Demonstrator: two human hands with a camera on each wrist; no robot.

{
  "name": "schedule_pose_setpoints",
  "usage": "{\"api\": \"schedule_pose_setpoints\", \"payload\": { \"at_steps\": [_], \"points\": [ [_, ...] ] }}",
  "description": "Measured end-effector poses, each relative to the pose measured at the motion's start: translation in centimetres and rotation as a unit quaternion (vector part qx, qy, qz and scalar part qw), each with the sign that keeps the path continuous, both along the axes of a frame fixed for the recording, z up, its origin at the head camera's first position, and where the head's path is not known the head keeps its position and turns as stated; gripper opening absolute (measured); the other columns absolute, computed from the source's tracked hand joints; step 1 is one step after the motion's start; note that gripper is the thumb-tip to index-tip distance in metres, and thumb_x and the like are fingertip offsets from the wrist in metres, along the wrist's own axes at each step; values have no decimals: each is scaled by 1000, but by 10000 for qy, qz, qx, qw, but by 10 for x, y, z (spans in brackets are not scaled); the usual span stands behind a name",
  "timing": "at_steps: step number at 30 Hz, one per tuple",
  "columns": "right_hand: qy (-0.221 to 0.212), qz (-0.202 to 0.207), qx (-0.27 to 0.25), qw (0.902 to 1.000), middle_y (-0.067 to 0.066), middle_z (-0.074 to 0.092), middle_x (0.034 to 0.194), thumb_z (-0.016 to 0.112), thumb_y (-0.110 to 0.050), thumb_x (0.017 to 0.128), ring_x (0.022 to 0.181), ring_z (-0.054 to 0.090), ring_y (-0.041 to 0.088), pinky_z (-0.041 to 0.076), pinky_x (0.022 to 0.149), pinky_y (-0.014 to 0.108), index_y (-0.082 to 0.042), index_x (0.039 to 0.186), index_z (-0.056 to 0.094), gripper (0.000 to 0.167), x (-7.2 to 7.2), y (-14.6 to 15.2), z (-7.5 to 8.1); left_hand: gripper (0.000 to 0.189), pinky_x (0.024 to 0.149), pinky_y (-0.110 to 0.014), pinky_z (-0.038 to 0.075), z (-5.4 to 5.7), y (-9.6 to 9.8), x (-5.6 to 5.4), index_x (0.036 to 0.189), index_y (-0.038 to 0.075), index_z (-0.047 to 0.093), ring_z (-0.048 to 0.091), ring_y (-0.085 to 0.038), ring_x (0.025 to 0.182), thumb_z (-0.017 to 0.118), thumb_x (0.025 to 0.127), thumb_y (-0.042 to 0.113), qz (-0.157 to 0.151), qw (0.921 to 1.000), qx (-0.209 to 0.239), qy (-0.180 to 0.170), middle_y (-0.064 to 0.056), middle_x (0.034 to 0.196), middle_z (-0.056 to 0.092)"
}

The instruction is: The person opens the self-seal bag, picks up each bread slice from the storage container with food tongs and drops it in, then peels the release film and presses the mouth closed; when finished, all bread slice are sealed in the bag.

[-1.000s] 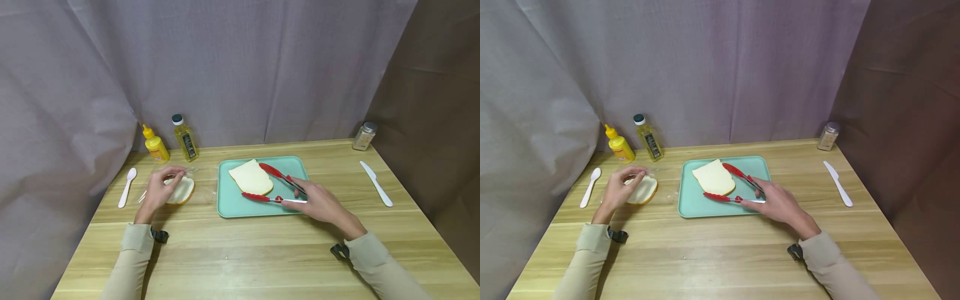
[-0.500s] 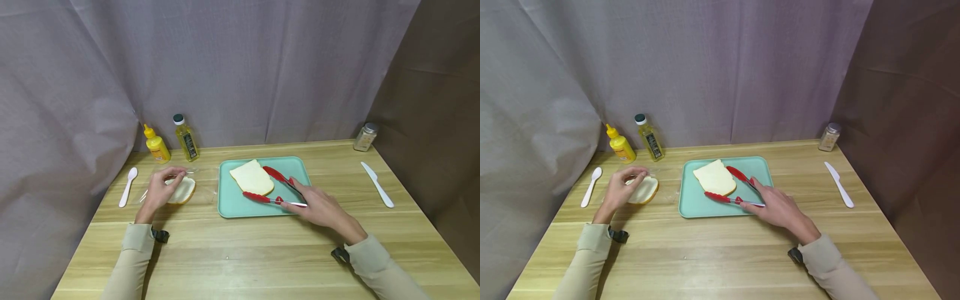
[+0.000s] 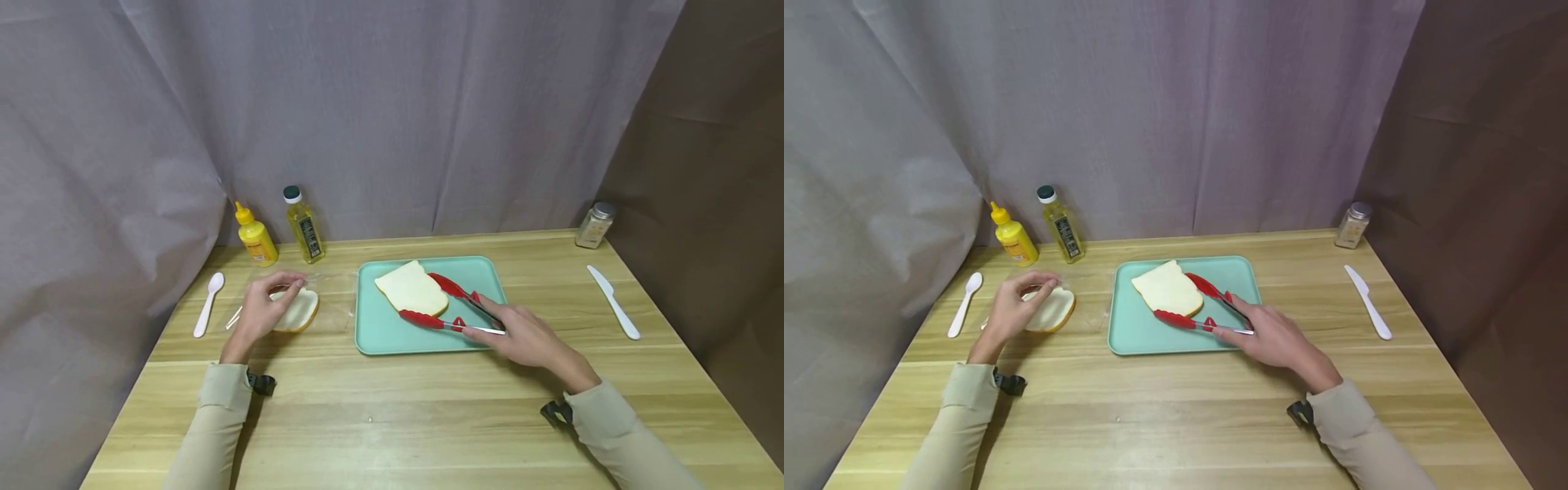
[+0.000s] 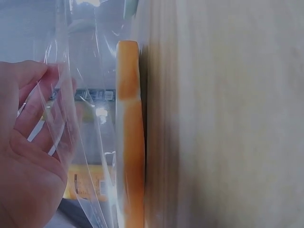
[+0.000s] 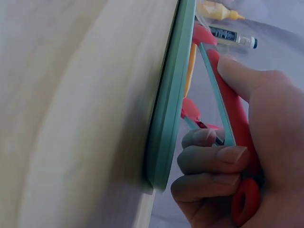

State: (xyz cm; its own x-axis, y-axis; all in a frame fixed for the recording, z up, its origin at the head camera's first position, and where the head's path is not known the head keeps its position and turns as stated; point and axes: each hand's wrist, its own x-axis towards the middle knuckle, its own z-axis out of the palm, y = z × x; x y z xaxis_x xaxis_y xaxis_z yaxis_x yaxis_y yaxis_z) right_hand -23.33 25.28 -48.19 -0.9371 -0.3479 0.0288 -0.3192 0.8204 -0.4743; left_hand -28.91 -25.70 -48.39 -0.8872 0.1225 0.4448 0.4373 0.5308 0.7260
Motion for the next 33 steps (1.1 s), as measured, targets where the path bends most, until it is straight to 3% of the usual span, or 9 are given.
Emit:
{"api": "schedule_pose_setpoints", "payload": {
  "at_steps": [2, 4, 15, 25, 27, 33],
  "points": [
    [-111, 32, -125, 9999, -3, 56, 69, 67, -76, 94, 63, 46, 9, 41, 59, 26, -8, 165, 44, 101, -2, 3, 0, 14, 99, -25, 61, 0, 1, 1, 115, 12, 83, 74, -5, 100, 75, 104, 17, -31, 10000, 59, 62, -7, 111, 84],
    [-202, 75, -268, 9994, -7, 40, 61, 70, -73, 94, 53, 33, 7, 34, 51, 26, -6, 164, 45, 100, -4, 6, -1, 13, 98, -25, 60, 0, 2, 1, 113, 11, 83, 74, -7, 100, 75, 104, 15, -61, 9998, 89, 142, -8, 111, 84],
    [-291, 31, -612, 9977, -7, 45, 67, 77, -69, 91, 58, 36, 7, 32, 52, 25, -12, 164, 47, 97, -10, 15, -2, 13, 97, -16, 55, 2, 3, 2, 112, 14, 84, 76, -5, 101, 76, 103, 17, 255, 9991, 112, 318, -7, 113, 84],
    [-275, 77, -936, 9952, -8, 47, 68, 80, -67, 90, 58, 38, 7, 34, 51, 26, -15, 164, 47, 96, -12, 15, 1, 13, 99, -12, 56, 2, 3, 2, 113, 10, 83, 75, -5, 99, 77, 102, 12, -73, 9998, 192, 74, -11, 109, 84],
    [-260, 74, -959, 9950, -7, 47, 68, 80, -67, 90, 57, 37, 7, 34, 50, 26, -16, 164, 47, 96, -12, 14, 1, 14, 100, -15, 58, 2, 3, 2, 113, 8, 83, 77, -9, 99, 77, 102, 13, -83, 9999, 113, -22, -10, 109, 84],
    [-203, 94, -1005, 9947, -8, 48, 68, 80, -67, 90, 56, 38, 6, 36, 50, 26, -17, 164, 49, 94, -13, 10, 3, 16, 102, -42, 64, 0, 2, 0, 115, 5, 82, 80, -27, 104, 76, 103, 15, -226, 9994, -118, -223, -9, 112, 84]
  ]
}}
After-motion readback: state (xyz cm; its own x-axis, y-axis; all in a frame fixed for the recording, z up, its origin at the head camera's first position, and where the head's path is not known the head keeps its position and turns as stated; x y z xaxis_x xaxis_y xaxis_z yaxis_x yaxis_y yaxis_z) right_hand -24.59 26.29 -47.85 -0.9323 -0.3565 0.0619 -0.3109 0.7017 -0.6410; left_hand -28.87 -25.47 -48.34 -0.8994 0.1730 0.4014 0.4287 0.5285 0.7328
